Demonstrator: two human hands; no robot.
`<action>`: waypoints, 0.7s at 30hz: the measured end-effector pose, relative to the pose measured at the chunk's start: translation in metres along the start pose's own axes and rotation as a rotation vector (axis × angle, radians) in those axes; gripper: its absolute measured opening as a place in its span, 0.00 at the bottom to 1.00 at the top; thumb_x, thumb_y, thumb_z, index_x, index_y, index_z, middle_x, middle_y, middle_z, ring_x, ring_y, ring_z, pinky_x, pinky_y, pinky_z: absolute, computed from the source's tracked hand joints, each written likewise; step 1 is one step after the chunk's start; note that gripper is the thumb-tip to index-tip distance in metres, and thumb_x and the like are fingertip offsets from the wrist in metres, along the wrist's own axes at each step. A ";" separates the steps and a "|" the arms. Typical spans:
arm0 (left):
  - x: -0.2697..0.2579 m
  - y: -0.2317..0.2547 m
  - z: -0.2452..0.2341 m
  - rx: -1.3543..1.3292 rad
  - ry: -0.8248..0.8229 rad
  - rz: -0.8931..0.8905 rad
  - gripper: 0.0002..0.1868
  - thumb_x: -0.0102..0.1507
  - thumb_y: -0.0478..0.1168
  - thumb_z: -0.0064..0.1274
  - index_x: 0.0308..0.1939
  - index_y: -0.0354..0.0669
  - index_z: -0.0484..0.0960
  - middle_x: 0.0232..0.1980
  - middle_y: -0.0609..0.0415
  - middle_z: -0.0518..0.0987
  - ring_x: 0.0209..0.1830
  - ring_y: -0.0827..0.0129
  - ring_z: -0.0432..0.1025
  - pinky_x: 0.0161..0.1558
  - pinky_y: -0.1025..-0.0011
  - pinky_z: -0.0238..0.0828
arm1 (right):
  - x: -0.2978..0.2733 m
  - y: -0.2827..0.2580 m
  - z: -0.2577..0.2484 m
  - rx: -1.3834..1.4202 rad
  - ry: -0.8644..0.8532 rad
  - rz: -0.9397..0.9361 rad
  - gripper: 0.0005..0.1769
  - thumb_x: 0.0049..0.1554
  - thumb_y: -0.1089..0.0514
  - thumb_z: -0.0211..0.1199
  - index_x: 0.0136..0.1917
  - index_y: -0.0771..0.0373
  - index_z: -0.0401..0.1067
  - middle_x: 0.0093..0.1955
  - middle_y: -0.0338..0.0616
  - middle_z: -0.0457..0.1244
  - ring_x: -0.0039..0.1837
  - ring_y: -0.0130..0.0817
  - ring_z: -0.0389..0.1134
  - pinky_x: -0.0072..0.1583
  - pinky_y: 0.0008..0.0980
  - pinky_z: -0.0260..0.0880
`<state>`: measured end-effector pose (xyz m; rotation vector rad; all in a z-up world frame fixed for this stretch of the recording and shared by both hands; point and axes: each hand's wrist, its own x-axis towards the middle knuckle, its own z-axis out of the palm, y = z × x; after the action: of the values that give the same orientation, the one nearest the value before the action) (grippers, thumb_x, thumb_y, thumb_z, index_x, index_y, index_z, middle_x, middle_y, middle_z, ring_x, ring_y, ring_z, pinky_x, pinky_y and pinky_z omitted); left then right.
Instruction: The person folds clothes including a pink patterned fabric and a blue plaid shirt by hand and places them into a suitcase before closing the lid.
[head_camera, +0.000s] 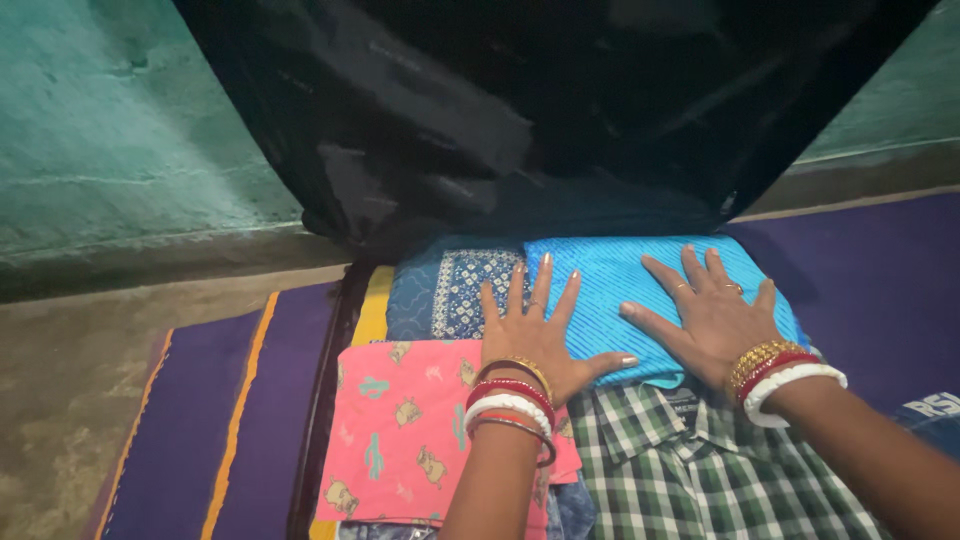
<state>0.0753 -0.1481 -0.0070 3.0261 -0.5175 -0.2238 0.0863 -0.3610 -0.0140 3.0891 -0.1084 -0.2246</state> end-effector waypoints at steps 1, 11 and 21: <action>-0.001 0.001 0.000 0.005 0.001 0.005 0.64 0.49 0.89 0.28 0.79 0.59 0.38 0.82 0.50 0.31 0.82 0.50 0.26 0.72 0.39 0.20 | -0.003 0.004 0.001 0.018 0.051 -0.015 0.53 0.49 0.12 0.33 0.81 0.31 0.42 0.86 0.41 0.32 0.86 0.45 0.28 0.75 0.73 0.31; -0.007 0.036 0.011 0.031 0.290 -0.011 0.45 0.64 0.71 0.33 0.75 0.43 0.60 0.80 0.39 0.51 0.80 0.43 0.40 0.73 0.40 0.24 | -0.029 0.116 0.033 0.192 -0.110 0.246 0.48 0.55 0.19 0.25 0.86 0.28 0.35 0.87 0.42 0.34 0.84 0.46 0.42 0.79 0.62 0.41; 0.017 0.241 0.042 -0.205 0.535 0.536 0.31 0.61 0.47 0.51 0.64 0.29 0.73 0.74 0.29 0.62 0.80 0.43 0.51 0.78 0.52 0.37 | -0.073 0.258 0.104 0.174 -0.249 0.557 0.48 0.57 0.26 0.53 0.83 0.41 0.46 0.84 0.39 0.47 0.82 0.48 0.52 0.77 0.63 0.53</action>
<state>0.0062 -0.3819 -0.0302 2.4725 -1.1144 0.5077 -0.0177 -0.6170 -0.0942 3.0180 -1.0224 -0.5903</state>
